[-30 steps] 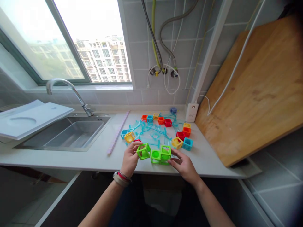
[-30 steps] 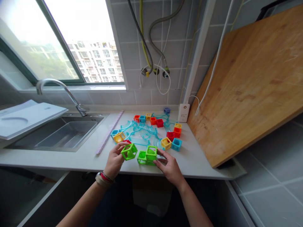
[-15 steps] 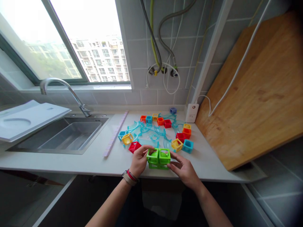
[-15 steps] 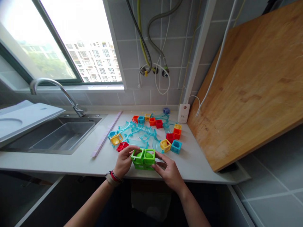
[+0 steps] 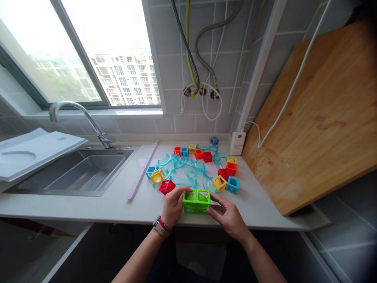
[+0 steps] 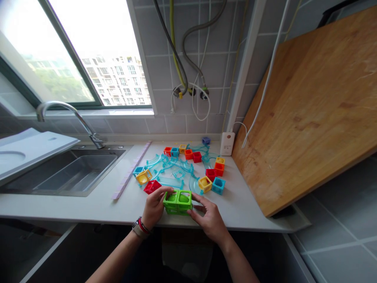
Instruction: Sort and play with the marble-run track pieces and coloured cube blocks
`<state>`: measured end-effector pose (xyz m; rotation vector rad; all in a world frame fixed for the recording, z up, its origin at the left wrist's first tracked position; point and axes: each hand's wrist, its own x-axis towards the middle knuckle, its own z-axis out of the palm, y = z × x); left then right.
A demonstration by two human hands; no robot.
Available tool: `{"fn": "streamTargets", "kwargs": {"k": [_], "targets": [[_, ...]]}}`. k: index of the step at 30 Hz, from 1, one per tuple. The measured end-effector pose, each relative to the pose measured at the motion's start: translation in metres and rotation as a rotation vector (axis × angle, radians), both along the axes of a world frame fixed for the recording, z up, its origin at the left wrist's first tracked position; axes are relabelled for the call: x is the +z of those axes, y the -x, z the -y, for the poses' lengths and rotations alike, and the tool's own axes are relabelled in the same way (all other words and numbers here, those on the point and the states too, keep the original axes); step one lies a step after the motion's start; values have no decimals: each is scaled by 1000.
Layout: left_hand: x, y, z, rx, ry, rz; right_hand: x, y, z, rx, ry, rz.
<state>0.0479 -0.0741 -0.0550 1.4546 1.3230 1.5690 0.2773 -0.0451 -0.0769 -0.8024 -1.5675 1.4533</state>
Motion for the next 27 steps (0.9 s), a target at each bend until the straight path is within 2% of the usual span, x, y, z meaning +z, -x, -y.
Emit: {"fn": "streamTargets", "kwargs": {"k": [6, 10, 12, 17, 23, 27], "targets": [[-4, 2, -1, -28, 22, 10, -3, 1, 0, -18, -35, 12], [0, 14, 7, -125, 85, 12, -2, 2, 0, -20, -49, 20], [5, 22, 11, -198, 112, 19, 0, 2, 0, -22, -53, 11], [15, 27, 17, -491, 132, 54, 3, 1, -1, -26, -40, -5], [3, 19, 14, -367, 175, -91, 0, 0, -2, 0, -18, -19], [-2, 19, 13, -389, 174, -49, 0, 0, -3, 16, -20, -19]]}}
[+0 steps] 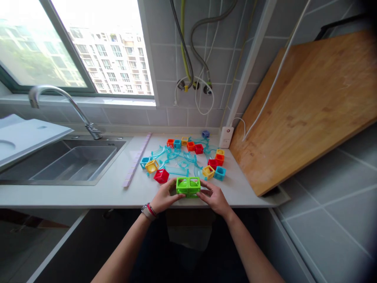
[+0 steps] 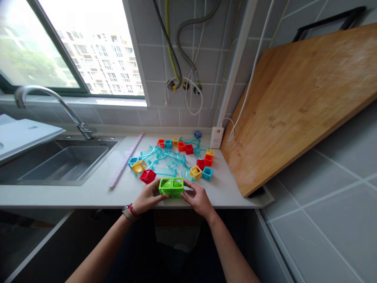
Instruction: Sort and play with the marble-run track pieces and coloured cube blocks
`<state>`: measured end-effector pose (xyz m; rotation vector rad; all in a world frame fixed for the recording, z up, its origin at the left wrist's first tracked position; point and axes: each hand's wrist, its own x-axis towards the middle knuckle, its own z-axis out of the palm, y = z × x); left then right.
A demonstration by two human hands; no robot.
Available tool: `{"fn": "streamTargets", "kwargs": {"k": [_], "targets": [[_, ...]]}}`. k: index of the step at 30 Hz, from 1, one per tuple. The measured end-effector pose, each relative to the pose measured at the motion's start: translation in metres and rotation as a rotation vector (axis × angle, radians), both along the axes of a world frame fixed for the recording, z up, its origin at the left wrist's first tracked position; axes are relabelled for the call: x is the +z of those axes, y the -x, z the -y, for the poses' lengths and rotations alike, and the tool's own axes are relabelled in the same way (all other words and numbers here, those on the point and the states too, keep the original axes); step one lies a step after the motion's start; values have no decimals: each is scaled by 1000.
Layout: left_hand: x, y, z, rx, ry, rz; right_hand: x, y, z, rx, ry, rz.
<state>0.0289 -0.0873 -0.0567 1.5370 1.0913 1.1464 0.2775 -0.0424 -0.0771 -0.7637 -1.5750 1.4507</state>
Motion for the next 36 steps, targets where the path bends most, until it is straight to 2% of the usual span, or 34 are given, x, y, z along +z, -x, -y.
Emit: {"fn": "streamTargets", "kwargs": {"k": [9, 12, 15, 19, 26, 36], "targets": [[3, -1, 0, 6, 7, 12, 1, 0, -2, -14, -22, 10], [4, -2, -2, -2, 17, 47, 2, 0, -4, 10, 27, -26], [3, -1, -5, 8, 28, 104, 6, -1, -4, -24, 110, -130], [-1, 3, -11, 113, 53, 177, 9, -2, -3, -106, 208, -257], [0, 7, -11, 209, 71, 203, 5, 0, -3, -156, 138, -117], [-1, 5, -8, 173, 24, 227, 4, 0, -3, -187, 95, -50]]}}
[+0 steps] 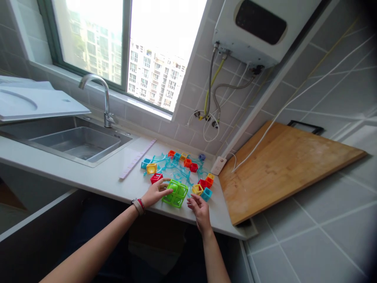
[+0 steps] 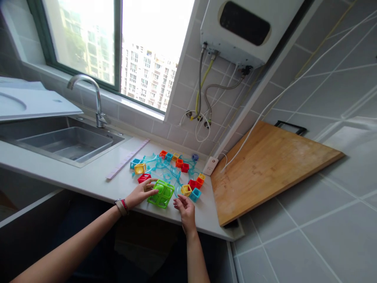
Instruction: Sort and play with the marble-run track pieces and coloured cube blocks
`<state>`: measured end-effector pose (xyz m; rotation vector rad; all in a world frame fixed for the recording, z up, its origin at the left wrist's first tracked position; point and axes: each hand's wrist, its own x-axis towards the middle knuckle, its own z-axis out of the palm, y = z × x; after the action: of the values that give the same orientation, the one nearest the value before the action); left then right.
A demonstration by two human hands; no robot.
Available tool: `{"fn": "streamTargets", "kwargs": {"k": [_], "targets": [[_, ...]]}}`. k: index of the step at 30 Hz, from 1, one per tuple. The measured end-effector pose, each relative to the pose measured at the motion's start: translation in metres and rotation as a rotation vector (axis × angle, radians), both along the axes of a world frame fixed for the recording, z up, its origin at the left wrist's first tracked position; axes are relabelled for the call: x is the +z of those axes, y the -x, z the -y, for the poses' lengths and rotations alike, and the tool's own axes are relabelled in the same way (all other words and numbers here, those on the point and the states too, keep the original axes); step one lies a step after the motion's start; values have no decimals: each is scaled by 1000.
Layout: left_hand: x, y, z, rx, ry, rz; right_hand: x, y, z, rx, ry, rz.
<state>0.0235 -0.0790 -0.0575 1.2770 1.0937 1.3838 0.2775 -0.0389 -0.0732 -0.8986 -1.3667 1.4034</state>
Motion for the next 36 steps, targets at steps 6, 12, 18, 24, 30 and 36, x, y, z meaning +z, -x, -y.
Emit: {"fn": "streamTargets", "kwargs": {"k": [6, 12, 18, 24, 30, 36], "targets": [[-2, -9, 5, -86, -72, -48, -1, 1, 0, 6, -35, 33], [0, -12, 10, -95, -133, -125, 5, 4, 3, 36, -75, 111], [0, -14, 15, -57, -189, -212, 7, 3, 4, 55, -104, 164], [37, -8, 29, -13, -147, -210, 8, 4, 7, 11, -74, 198], [124, 40, -25, -19, -148, -247, 12, 11, 16, 86, -124, 357], [155, 68, -150, 102, 170, -77, 30, 49, 16, 316, -179, 395]]}}
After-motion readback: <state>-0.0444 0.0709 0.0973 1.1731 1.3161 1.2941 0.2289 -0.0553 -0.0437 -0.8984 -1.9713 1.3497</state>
